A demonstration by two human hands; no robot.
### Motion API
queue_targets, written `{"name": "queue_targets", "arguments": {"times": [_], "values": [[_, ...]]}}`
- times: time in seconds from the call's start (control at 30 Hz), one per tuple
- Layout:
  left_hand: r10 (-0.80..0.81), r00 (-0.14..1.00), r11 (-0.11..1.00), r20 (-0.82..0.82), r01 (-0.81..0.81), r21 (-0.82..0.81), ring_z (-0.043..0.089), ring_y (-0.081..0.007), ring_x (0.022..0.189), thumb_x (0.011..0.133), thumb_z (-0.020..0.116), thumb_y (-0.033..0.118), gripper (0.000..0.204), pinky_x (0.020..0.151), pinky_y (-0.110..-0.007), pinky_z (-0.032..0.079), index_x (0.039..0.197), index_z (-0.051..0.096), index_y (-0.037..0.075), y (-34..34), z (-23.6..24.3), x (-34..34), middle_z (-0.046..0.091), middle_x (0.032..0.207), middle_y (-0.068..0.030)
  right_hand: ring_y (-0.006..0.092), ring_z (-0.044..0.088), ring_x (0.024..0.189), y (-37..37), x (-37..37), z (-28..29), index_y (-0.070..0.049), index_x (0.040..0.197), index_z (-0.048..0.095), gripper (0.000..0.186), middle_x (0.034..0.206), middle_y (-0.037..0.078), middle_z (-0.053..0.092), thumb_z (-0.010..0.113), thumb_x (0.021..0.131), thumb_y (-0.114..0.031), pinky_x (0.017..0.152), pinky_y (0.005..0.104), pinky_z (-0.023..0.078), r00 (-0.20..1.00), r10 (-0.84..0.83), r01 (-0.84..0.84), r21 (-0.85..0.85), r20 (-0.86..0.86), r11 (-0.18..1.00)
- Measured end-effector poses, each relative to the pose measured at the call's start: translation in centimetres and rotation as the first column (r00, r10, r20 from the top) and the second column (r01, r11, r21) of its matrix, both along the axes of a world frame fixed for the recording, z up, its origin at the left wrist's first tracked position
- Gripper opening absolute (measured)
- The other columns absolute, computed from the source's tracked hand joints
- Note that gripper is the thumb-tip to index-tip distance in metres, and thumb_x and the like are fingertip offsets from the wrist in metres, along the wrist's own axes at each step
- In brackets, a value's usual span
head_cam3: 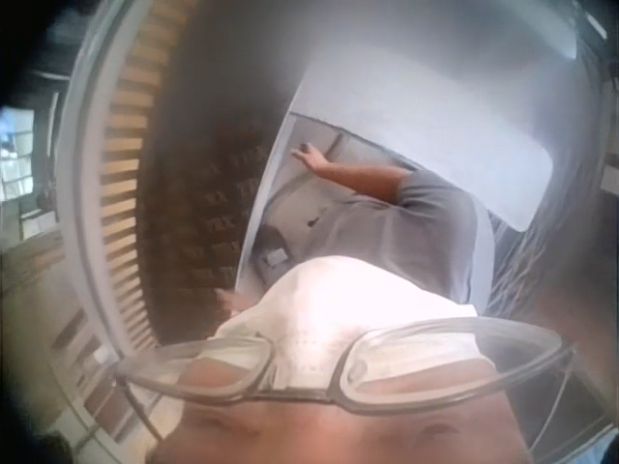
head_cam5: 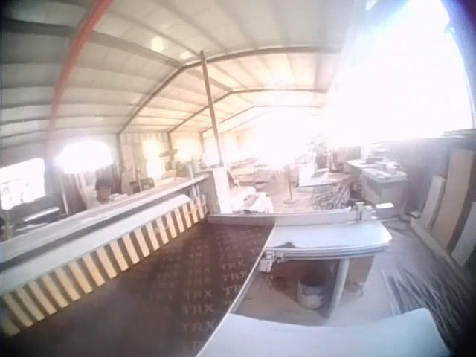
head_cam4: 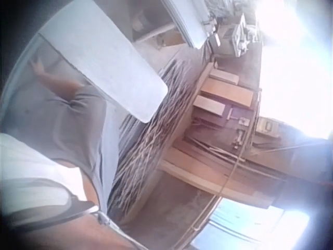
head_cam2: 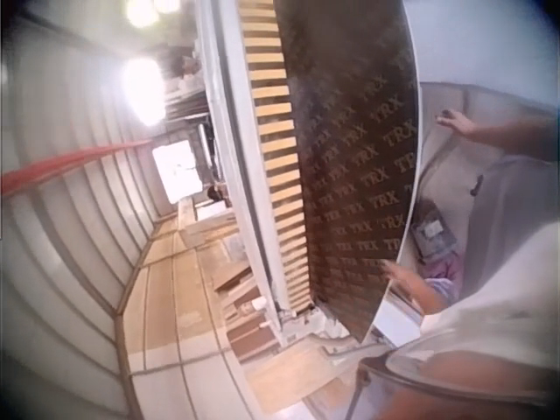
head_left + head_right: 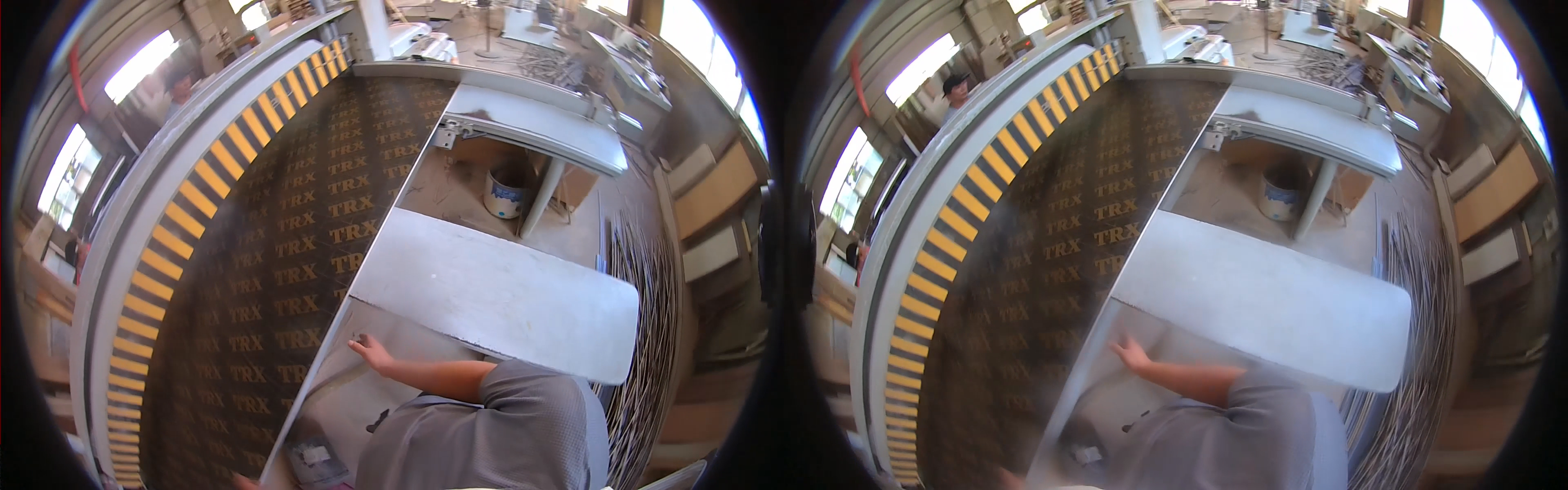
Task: The person operates a large industrial beam saw by positioning a dark wood panel on the loading table and activating the cutting cycle.
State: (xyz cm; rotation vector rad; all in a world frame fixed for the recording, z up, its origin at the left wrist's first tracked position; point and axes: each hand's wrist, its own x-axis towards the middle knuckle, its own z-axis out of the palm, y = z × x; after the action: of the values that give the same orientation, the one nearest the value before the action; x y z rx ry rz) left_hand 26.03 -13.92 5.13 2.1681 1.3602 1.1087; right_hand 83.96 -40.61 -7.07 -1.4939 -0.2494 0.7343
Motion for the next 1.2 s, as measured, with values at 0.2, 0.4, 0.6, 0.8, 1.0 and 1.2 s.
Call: {"name": "queue_targets", "arguments": {"times": [0.2, 0.4, 0.6, 0.8, 1.0, 1.2], "values": [[0.081, 0.994, 0.995, -0.08, -0.084, -0.047, 0.062, -0.0201, 0.104, 0.11, 0.046, 0.041, 0.051, 0.084, -0.031, 0.053, 0.139, 0.053, 0.0, -12.2, -8.0, 8.8, 0.064, 0.125, -0.0096, 0.0257, 0.064, 0.117, 2.4, 0.3, 0.5, -0.008, 0.124, 0.065, 0.057, 0.124, 0.008, 0.07, 0.07, 0.093, -0.057, 0.112, 0.0466, 0.041, 0.603, 0.157, 0.129, 0.29, -0.782, 0.948], [0.143, 0.988, 0.987, -0.057, -0.147, -0.069, 0.062, -0.0221, 0.102, 0.108, 0.049, 0.041, 0.05, 0.084, -0.033, 0.052, 0.138, 0.054, 0.001, -11.8, -11.1, 5.8, 0.064, 0.122, -0.0107, 0.0257, 0.064, 0.121, 7.0, -3.6, 5.0, -0.006, 0.134, 0.06, 0.055, 0.13, 0.008, 0.068, 0.072, 0.096, -0.044, 0.106, 0.0435, 0.049, 0.688, 0.124, 0.155, 0.312, -0.715, 0.937], [0.112, 0.994, 0.989, -0.021, -0.113, -0.096, 0.061, -0.0241, 0.1, 0.107, 0.051, 0.04, 0.049, 0.083, -0.036, 0.052, 0.136, 0.056, 0.001, -13.5, -11.3, 7.4, 0.065, 0.119, -0.0117, 0.0275, 0.065, 0.12, 6.3, -0.6, -2.7, -0.001, 0.136, 0.06, 0.055, 0.13, 0.009, 0.068, 0.077, 0.094, -0.034, 0.105, 0.0453, 0.051, 0.833, -0.075, 0.126, 0.056, -0.547, 0.99], [0.169, 0.985, 0.981, -0.037, -0.172, -0.091, 0.061, -0.0261, 0.098, 0.106, 0.054, 0.04, 0.049, 0.083, -0.038, 0.051, 0.135, 0.057, 0.001, -21.9, -12.1, 4.0, 0.065, 0.116, -0.0128, 0.0293, 0.07, 0.11, -0.9, -4.4, -0.7, 0.003, 0.129, 0.064, 0.052, 0.123, 0.012, 0.072, 0.079, 0.092, -0.031, 0.099, 0.0449, 0.054, 0.87, -0.082, 0.098, 0.006, -0.485, 0.995], [0.156, 0.985, 0.985, -0.071, -0.16, -0.061, 0.061, -0.0281, 0.096, 0.104, 0.057, 0.04, 0.048, 0.083, -0.04, 0.051, 0.134, 0.058, 0.001, -32.0, -12.6, 2.8, 0.066, 0.113, -0.0138, 0.0302, 0.071, 0.11, -11.9, -4.8, -1.4, 0.006, 0.124, 0.067, 0.052, 0.118, 0.016, 0.073, 0.08, 0.091, -0.032, 0.096, 0.0408, 0.054, 0.921, -0.068, 0.05, -0.057, -0.385, 0.997], [0.185, 0.975, 0.982, -0.121, -0.188, -0.015, 0.061, -0.0301, 0.094, 0.103, 0.06, 0.039, 0.048, 0.082, -0.043, 0.05, 0.132, 0.059, 0.002, -40.5, -13.3, -0.1, 0.066, 0.11, -0.0148, 0.0301, 0.07, 0.102, -20.5, -7.5, 0.6, 0.008, 0.123, 0.067, 0.066, 0.116, 0.018, 0.073, 0.082, 0.086, -0.045, 0.092, 0.0416, 0.052, 0.959, 0.012, -0.088, -0.258, -0.282, 0.962]]}}
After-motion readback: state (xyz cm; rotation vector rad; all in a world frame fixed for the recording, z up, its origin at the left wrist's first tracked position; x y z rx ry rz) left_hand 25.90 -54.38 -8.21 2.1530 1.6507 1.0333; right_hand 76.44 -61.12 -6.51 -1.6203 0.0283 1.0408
